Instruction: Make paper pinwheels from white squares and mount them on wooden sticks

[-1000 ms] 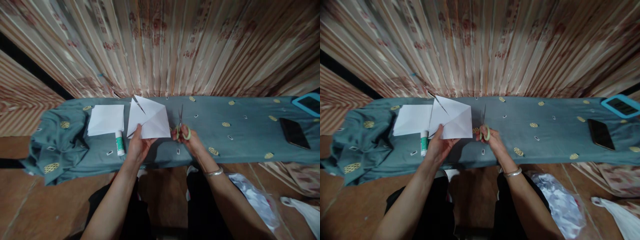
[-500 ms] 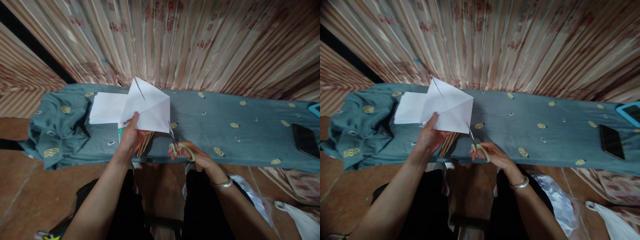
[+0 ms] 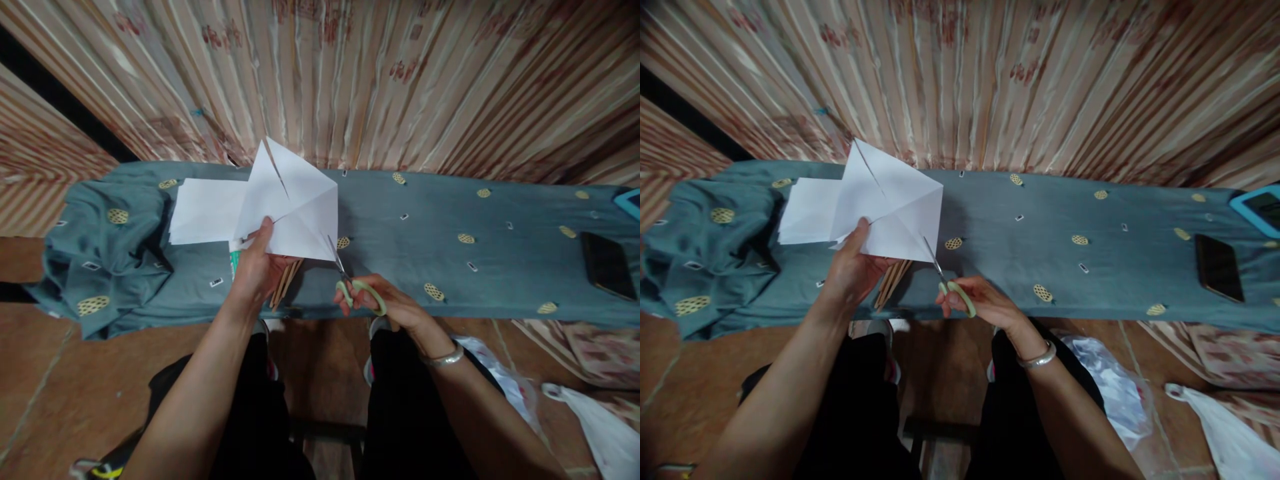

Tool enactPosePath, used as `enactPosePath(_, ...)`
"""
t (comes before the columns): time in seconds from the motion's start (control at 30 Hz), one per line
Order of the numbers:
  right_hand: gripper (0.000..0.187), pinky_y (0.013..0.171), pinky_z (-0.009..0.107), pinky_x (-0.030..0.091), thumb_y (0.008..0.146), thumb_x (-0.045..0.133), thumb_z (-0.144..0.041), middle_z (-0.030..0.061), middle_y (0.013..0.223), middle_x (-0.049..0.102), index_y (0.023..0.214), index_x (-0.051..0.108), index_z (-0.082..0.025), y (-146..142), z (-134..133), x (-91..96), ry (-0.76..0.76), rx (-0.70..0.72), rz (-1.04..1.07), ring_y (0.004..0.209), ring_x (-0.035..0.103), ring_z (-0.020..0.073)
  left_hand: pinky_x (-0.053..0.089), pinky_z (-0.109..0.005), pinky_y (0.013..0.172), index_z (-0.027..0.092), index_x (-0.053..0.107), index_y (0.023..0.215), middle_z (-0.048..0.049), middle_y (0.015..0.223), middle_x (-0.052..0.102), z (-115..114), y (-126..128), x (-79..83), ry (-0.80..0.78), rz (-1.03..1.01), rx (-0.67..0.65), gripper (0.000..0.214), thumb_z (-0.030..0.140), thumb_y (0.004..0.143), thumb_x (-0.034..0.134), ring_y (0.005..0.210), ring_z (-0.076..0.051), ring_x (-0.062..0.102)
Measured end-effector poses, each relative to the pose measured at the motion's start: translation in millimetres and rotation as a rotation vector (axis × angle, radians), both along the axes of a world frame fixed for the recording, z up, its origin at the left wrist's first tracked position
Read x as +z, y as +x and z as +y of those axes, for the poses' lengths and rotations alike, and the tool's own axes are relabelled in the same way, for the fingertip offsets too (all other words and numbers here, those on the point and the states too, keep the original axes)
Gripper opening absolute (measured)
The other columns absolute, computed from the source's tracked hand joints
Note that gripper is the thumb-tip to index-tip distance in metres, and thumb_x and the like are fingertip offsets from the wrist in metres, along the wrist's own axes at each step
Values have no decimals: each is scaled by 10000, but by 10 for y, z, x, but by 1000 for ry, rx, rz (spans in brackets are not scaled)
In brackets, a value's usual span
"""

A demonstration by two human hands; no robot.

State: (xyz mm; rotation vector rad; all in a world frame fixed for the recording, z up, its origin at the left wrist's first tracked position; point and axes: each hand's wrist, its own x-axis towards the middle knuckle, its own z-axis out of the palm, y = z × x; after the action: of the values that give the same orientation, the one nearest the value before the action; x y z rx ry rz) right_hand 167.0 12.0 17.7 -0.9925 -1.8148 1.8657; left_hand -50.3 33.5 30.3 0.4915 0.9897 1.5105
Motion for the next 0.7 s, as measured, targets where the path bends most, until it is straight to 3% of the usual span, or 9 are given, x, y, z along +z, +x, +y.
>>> enactPosePath(0.2, 715, 659, 289, 405, 718, 525, -782, 47, 734, 631, 891, 670, -103, -2, -5, -11, -11, -5, 38, 701, 530, 143, 571, -455, 901, 202, 624, 907, -56, 1051, 727, 1, 6, -10, -9, 35, -7, 176, 279, 930, 467, 1187, -270, 588)
enactPosePath(0.7, 679, 621, 269, 383, 713, 544, -772, 21, 678, 612, 822, 660, -113, -10, -12, 3, -10, -24, 39, 641, 511, 121, 541, -457, 957, 175, 631, 978, -75, 1070, 725, -16, -6, 10, 6, -9, -46, 207, 254, 952, 441, 1202, -269, 579)
